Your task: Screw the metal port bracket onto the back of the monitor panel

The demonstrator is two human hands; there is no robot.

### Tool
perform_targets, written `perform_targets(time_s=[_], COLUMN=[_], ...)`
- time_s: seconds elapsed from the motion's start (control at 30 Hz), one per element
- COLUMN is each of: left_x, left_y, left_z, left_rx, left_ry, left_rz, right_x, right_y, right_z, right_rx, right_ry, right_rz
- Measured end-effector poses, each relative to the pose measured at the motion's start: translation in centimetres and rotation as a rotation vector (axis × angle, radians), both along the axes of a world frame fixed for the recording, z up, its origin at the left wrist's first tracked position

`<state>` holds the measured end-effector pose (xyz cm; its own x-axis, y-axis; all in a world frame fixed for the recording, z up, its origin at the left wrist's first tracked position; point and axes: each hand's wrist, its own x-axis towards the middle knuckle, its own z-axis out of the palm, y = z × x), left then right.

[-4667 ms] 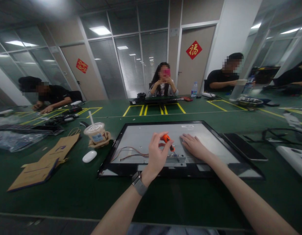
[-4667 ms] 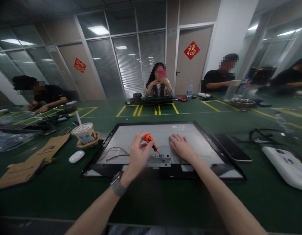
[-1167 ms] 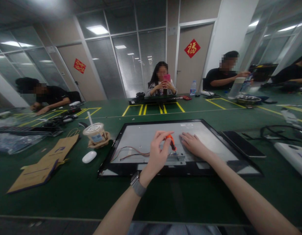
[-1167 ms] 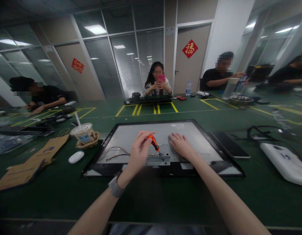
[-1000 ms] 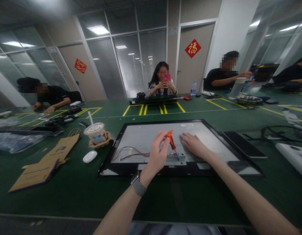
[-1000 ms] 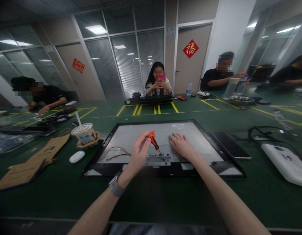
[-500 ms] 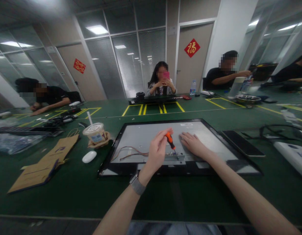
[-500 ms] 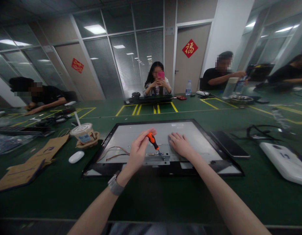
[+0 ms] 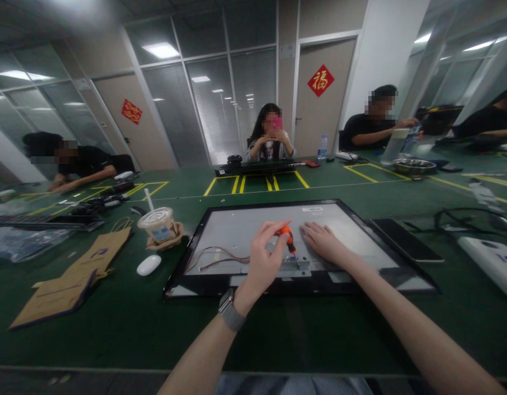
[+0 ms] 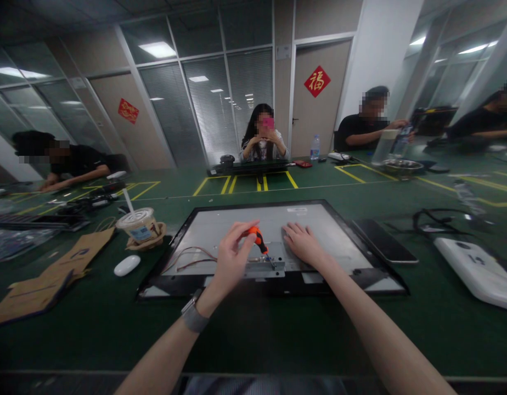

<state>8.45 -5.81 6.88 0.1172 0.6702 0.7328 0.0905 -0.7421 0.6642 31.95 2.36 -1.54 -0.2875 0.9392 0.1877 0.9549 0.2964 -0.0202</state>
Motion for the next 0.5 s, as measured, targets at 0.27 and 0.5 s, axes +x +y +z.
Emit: perform_targets(time_s=[0.27, 0.5], left_x=[-0.03, 0.28], left_y=[0.02, -0.05], left_z=[-0.19, -0.21], left_rx=[0.021, 0.072], left_ry=[0.033, -0.001], left_rz=[0.042, 0.116], right_x=[0.03, 0.07], right_y=[-0.13, 0.1], right_z=[0.14, -0.11], right_rx=[-0.012, -0.002], right_ry=[0.006, 0.001], right_rz=[-0.011, -0.015])
